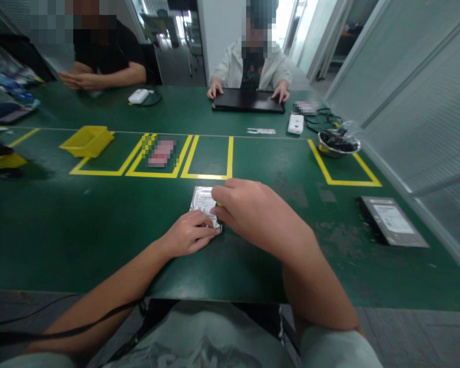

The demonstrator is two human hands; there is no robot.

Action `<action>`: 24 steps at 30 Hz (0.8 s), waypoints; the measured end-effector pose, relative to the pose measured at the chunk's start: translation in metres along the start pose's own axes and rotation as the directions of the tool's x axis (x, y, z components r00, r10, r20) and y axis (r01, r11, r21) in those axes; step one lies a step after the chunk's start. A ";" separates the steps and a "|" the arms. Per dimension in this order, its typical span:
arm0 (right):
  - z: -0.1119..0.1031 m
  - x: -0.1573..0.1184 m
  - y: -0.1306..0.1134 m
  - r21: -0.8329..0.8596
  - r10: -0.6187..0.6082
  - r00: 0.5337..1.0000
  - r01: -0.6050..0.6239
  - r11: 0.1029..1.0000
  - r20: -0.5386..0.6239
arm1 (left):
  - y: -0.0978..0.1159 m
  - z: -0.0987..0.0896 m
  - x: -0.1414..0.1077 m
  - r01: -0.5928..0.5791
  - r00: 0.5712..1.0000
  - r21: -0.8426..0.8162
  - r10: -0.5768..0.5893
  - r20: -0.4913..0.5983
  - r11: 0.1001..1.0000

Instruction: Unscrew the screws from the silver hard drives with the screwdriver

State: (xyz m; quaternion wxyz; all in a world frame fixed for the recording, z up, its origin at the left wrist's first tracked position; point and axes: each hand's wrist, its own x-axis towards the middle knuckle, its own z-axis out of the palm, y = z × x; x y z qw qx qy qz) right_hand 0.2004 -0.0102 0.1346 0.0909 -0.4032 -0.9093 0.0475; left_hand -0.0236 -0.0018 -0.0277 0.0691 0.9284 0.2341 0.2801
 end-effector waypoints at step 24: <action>0.004 0.005 -0.006 0.095 -0.044 0.999 0.045 0.994 -0.008 | 0.000 0.002 0.001 -0.028 1.000 0.026 0.029 -0.007 0.999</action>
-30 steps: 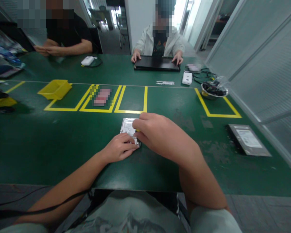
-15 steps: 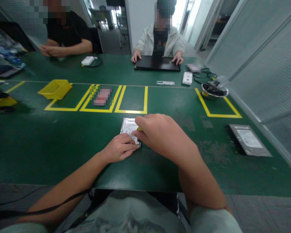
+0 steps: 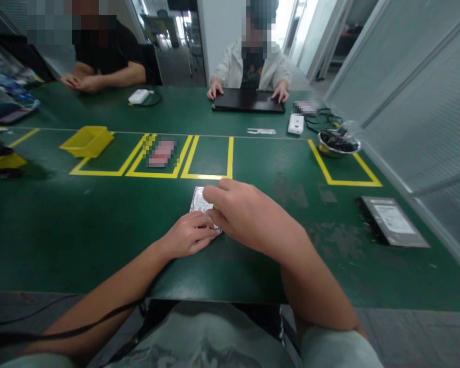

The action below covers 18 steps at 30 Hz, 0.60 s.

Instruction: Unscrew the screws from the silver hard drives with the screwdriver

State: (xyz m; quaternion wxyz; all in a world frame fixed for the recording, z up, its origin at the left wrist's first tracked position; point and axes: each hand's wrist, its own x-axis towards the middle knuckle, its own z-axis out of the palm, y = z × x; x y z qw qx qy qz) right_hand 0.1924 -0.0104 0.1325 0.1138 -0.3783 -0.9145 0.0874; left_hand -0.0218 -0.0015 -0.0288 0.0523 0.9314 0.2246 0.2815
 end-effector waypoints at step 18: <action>-0.008 -0.002 0.003 0.149 -0.079 0.996 0.070 0.986 0.051 | 0.002 -0.001 0.001 0.008 1.000 -0.006 -0.008 0.006 1.000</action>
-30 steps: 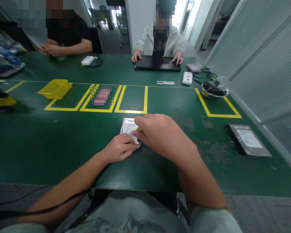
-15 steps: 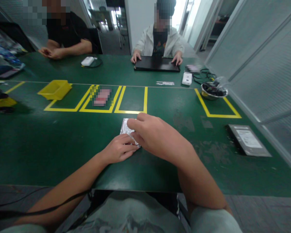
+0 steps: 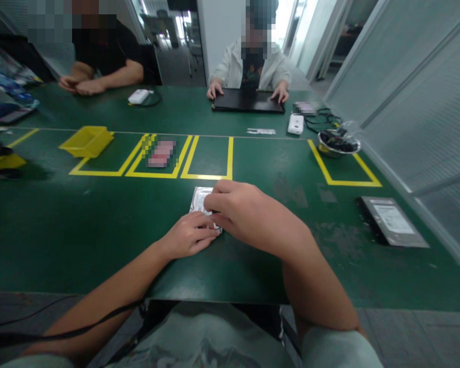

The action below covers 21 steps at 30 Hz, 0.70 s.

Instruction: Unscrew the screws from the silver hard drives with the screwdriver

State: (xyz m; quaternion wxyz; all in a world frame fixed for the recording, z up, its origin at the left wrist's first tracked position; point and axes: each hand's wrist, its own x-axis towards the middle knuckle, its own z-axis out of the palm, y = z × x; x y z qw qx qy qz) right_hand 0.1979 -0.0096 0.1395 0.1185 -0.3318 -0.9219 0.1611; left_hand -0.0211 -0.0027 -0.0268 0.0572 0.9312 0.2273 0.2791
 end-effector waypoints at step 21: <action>0.001 -0.004 0.006 -0.164 0.104 0.994 -0.107 0.981 -0.028 | 0.001 -0.001 -0.001 0.007 1.000 0.014 -0.007 0.000 1.000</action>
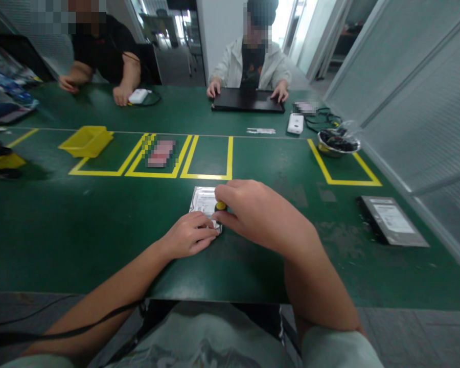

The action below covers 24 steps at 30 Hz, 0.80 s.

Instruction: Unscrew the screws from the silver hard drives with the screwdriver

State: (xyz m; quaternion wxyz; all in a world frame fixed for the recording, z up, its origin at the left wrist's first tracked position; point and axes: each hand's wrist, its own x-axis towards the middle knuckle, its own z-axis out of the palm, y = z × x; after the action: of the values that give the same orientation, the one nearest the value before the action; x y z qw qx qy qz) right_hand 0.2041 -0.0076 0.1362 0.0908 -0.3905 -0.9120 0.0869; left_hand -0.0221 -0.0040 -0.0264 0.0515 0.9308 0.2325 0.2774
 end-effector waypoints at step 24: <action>0.007 0.003 -0.005 -0.139 0.051 0.996 -0.060 0.988 -0.070 | 0.000 0.002 0.000 0.023 1.000 -0.025 -0.023 0.011 0.999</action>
State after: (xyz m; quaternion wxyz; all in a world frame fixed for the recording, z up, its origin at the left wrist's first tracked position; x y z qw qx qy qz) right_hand 0.1971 -0.0094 0.1304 0.0905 -0.4238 -0.9012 0.0118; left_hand -0.0212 -0.0035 -0.0283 0.0678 0.9288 0.2393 0.2745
